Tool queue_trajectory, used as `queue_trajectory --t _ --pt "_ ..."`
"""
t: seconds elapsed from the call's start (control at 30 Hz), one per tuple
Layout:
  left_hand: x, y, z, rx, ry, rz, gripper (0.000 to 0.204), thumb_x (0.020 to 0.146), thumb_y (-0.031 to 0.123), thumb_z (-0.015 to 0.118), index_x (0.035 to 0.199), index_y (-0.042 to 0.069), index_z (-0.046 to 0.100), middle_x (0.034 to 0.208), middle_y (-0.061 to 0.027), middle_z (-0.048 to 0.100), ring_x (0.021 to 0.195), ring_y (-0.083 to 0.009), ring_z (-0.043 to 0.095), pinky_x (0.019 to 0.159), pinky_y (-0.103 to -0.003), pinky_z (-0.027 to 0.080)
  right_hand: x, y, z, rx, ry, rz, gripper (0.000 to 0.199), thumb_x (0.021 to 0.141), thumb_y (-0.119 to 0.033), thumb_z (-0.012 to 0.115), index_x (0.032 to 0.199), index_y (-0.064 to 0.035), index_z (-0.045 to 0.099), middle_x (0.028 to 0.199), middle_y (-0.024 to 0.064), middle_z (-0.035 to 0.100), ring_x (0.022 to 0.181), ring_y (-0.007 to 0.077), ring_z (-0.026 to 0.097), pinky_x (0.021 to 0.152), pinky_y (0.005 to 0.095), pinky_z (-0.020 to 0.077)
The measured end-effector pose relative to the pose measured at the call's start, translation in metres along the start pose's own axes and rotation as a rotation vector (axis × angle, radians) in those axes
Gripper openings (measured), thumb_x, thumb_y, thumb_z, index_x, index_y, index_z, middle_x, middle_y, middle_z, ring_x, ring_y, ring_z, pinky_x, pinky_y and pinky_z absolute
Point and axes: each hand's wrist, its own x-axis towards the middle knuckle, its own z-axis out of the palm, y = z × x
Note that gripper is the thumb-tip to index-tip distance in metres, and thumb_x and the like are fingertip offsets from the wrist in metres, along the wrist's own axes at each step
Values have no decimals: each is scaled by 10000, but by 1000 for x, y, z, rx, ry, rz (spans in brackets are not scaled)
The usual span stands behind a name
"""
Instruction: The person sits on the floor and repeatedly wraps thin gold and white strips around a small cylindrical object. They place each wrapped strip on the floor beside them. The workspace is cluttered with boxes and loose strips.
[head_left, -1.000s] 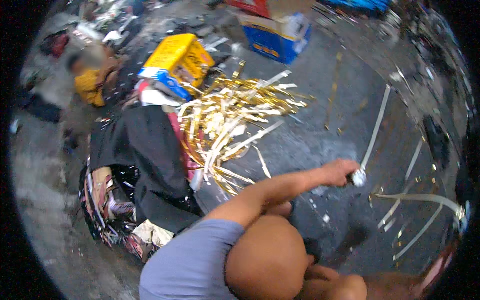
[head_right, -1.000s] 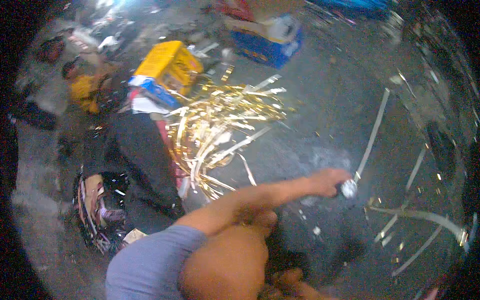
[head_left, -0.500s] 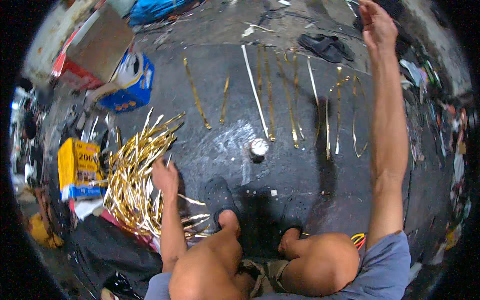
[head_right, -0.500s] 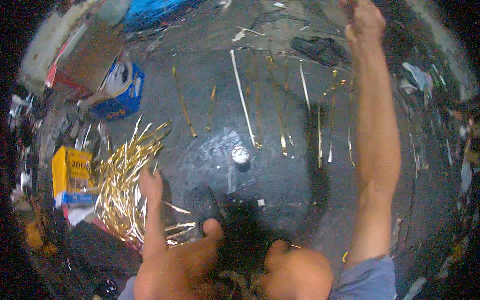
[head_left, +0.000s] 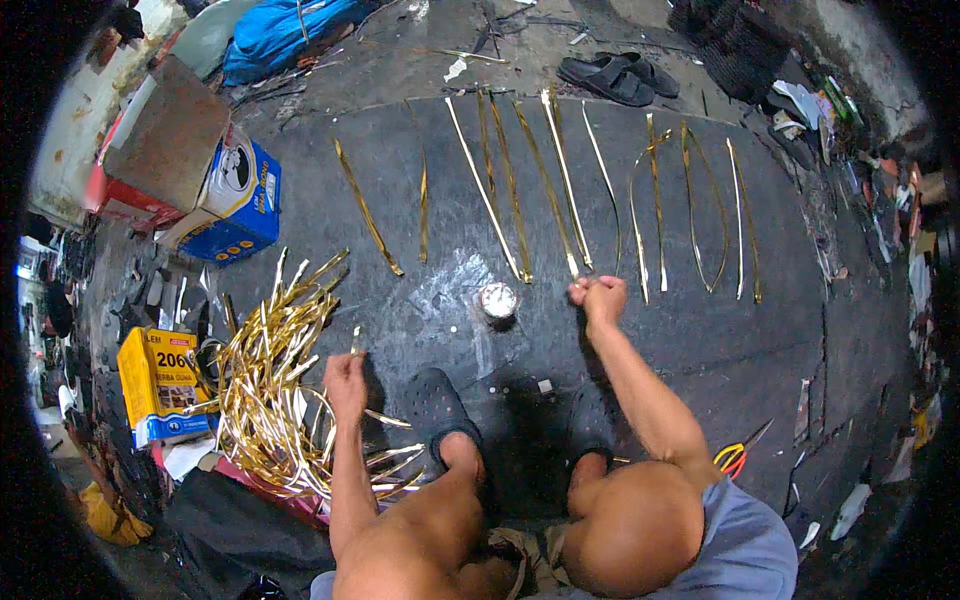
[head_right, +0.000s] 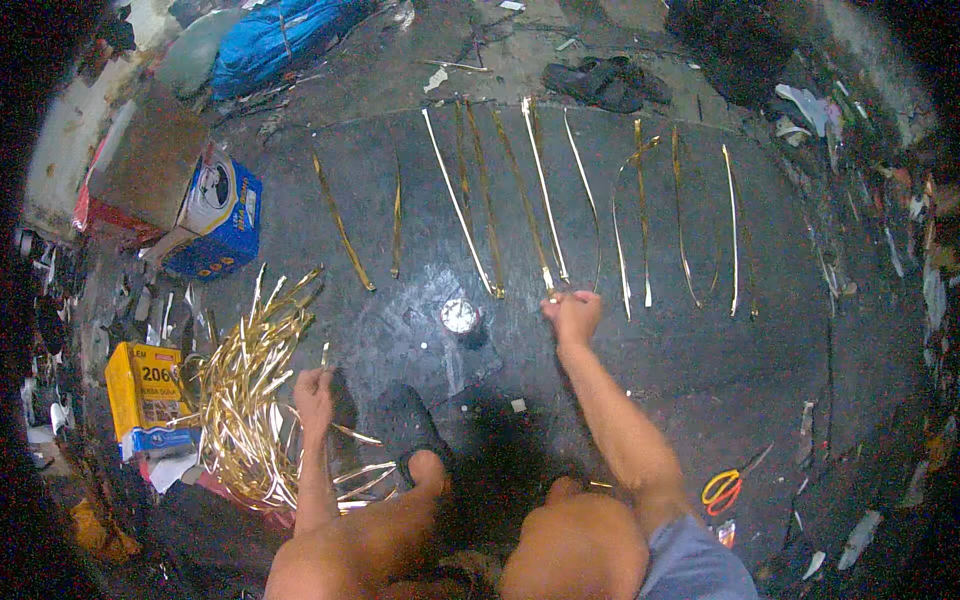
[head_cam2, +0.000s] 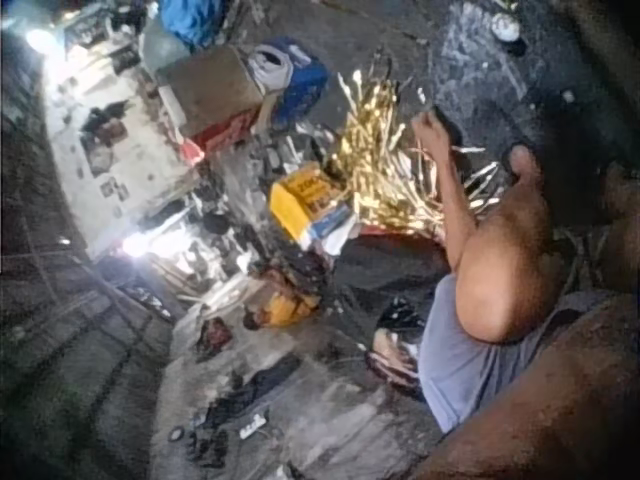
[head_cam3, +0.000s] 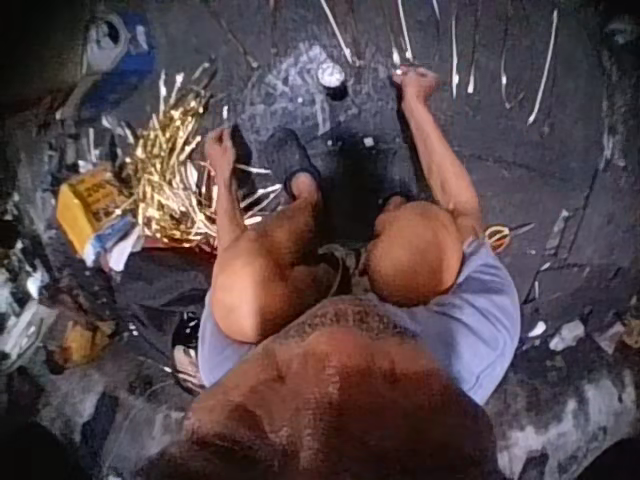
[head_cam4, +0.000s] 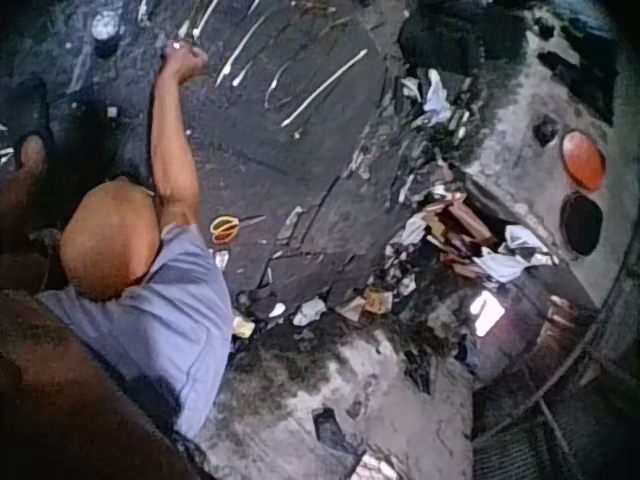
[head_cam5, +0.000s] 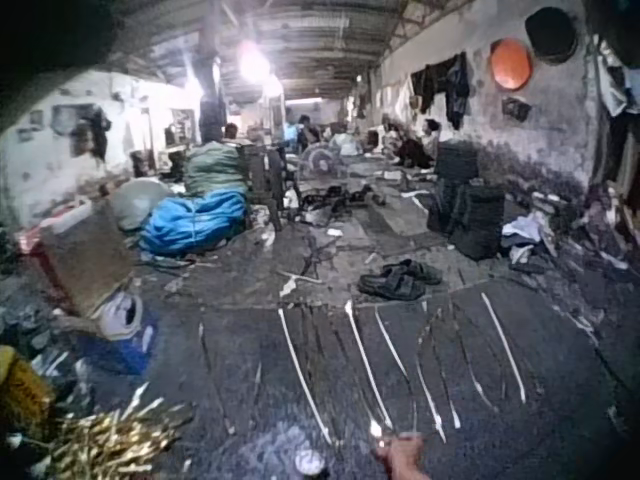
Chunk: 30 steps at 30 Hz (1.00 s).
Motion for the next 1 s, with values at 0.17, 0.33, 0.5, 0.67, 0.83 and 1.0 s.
queue_trajectory --t 0.17,0.33,0.5,0.67,0.83,1.0 --pt "2 110 77 -380 -451 -328 302 883 -11 567 1126 4 745 874 -66 572 684 -164 577 633 -320 490 -100 -25 21 -726 -651 -651 752 697 -98 778 1383 -65 472 1247 159 593 1170 331 590 952 432 528" --pt "14 132 133 -775 -552 -483 404 851 -58 580 1249 -92 642 899 -95 666 676 -134 635 611 -256 538 -87 -18 49 -781 -554 -843 578 735 -179 844 1250 -66 607 1062 134 676 966 207 681 786 329 561" --pt "13 139 141 -938 -612 -619 500 832 -84 595 1331 -85 562 980 -99 673 726 -145 656 596 -240 535 -98 -35 58 -148 -479 -552 621 761 -248 891 1189 51 555 1032 169 717 924 224 729 751 345 586" --pt "9 137 141 -1298 -822 -781 534 852 -56 575 1379 -46 493 848 -45 581 625 -99 557 509 -189 463 -120 -35 59 -351 -509 -623 705 794 -221 876 1275 59 444 1097 216 714 891 240 750 722 355 595" --pt "5 141 121 -1513 -1067 -789 443 888 -69 501 1330 -66 536 898 -46 592 599 -75 493 491 -181 428 -73 -28 24 -452 -361 -698 667 789 -215 876 1247 52 472 1022 194 722 791 212 730 679 339 582" --pt "32 153 134 -427 -778 -490 148 827 19 708 960 -35 740 740 -66 689 556 -114 607 474 -255 456 -76 -43 14 -387 -299 -665 652 788 -226 873 1225 52 478 1058 188 696 791 217 721 656 330 587"
